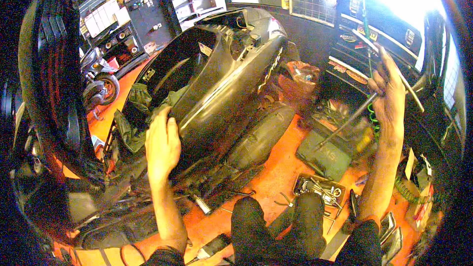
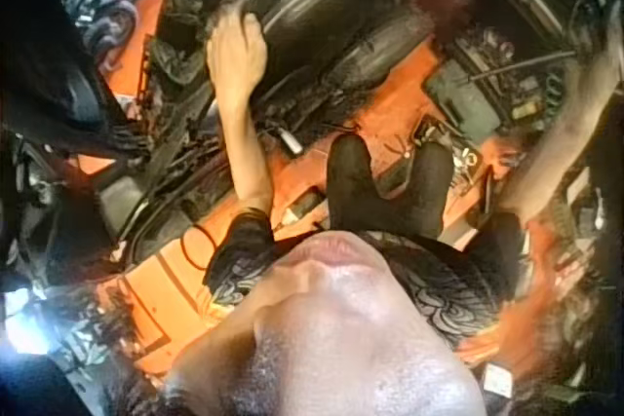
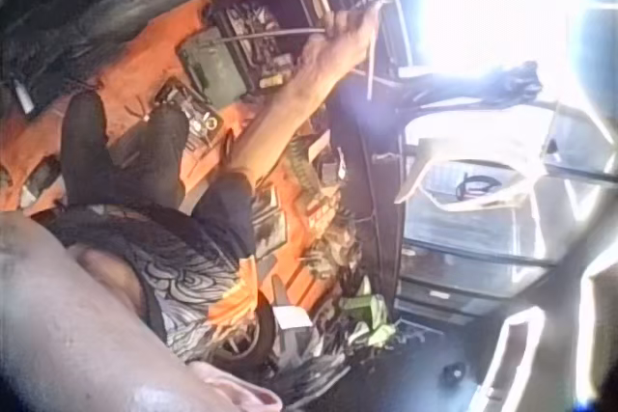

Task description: The person works on the rear body panels and internal compartment of a motorcycle using a socket wrench and by hand, removing screws and adjusting the plastic fairings while another person assists.

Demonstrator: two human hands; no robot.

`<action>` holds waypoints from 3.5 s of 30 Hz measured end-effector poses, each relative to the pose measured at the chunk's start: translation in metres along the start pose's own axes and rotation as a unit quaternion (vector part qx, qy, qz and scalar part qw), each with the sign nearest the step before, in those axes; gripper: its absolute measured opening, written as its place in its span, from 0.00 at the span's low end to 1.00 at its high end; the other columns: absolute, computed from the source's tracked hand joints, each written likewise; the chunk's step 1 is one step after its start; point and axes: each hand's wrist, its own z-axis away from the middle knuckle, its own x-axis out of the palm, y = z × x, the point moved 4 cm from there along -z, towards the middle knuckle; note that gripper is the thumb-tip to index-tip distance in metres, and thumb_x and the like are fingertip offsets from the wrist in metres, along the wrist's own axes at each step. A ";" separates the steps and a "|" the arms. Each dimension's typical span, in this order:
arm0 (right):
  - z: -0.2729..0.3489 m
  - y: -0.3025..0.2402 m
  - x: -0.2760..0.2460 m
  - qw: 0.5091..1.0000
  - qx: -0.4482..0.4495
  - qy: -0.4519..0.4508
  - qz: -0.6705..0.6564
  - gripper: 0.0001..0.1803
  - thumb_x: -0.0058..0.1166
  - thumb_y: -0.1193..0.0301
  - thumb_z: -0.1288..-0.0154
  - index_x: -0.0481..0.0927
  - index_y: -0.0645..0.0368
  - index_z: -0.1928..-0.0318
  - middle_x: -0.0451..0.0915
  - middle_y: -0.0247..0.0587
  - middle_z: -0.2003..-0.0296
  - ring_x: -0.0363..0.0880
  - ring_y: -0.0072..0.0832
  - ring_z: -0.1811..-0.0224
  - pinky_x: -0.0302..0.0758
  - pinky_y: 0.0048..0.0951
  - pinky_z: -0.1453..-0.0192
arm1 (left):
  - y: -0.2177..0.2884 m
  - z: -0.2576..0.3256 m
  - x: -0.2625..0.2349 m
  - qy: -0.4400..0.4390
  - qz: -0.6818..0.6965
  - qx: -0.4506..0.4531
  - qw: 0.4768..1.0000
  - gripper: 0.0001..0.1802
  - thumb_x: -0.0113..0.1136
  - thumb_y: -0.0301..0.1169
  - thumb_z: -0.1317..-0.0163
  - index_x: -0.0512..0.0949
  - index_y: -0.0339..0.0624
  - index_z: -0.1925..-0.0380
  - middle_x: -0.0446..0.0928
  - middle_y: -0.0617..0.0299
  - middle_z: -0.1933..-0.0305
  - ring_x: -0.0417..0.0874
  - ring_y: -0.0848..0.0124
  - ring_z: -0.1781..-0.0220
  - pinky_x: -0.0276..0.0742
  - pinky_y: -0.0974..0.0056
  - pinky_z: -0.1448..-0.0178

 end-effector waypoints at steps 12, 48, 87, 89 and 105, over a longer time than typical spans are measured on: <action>0.138 0.059 -0.072 0.876 0.163 0.062 0.449 0.19 0.55 0.57 0.39 0.77 0.63 0.60 0.75 0.36 0.70 0.71 0.23 0.66 0.69 0.25 0.63 | -0.020 -0.014 0.000 0.011 0.167 -0.076 0.983 0.17 0.52 0.34 0.40 0.75 0.32 0.56 0.78 0.42 0.57 0.78 0.49 0.53 0.70 0.56 0.46; 0.246 0.011 -0.206 0.708 0.651 -0.035 0.272 0.11 0.44 0.71 0.35 0.77 0.65 0.64 0.74 0.37 0.73 0.69 0.22 0.75 0.66 0.25 0.68 | 0.079 -0.092 0.046 -0.075 0.050 -0.281 0.955 0.14 0.45 0.34 0.35 0.75 0.35 0.67 0.75 0.50 0.67 0.74 0.53 0.62 0.67 0.56 0.54; 0.243 0.097 -0.154 0.486 0.738 -0.239 0.403 0.15 0.44 0.65 0.36 0.77 0.62 0.59 0.71 0.35 0.72 0.64 0.26 0.73 0.66 0.35 0.64 | 0.087 -0.089 0.031 -0.015 0.058 -0.298 0.953 0.11 0.50 0.33 0.38 0.75 0.36 0.69 0.71 0.52 0.67 0.71 0.54 0.59 0.64 0.55 0.52; 0.247 0.090 -0.169 0.474 0.744 -0.231 0.410 0.15 0.43 0.65 0.36 0.77 0.62 0.58 0.70 0.35 0.72 0.63 0.26 0.73 0.65 0.35 0.64 | 0.088 -0.090 0.033 -0.024 0.059 -0.302 0.951 0.11 0.50 0.34 0.38 0.75 0.36 0.69 0.71 0.51 0.66 0.71 0.53 0.59 0.64 0.54 0.51; 0.269 0.103 -0.183 0.612 0.681 -0.252 0.314 0.14 0.46 0.63 0.34 0.76 0.62 0.60 0.78 0.40 0.70 0.72 0.39 0.68 0.70 0.38 0.60 | 0.087 -0.097 0.034 -0.102 0.074 -0.299 0.946 0.16 0.45 0.36 0.34 0.76 0.33 0.61 0.74 0.48 0.61 0.73 0.51 0.55 0.63 0.53 0.45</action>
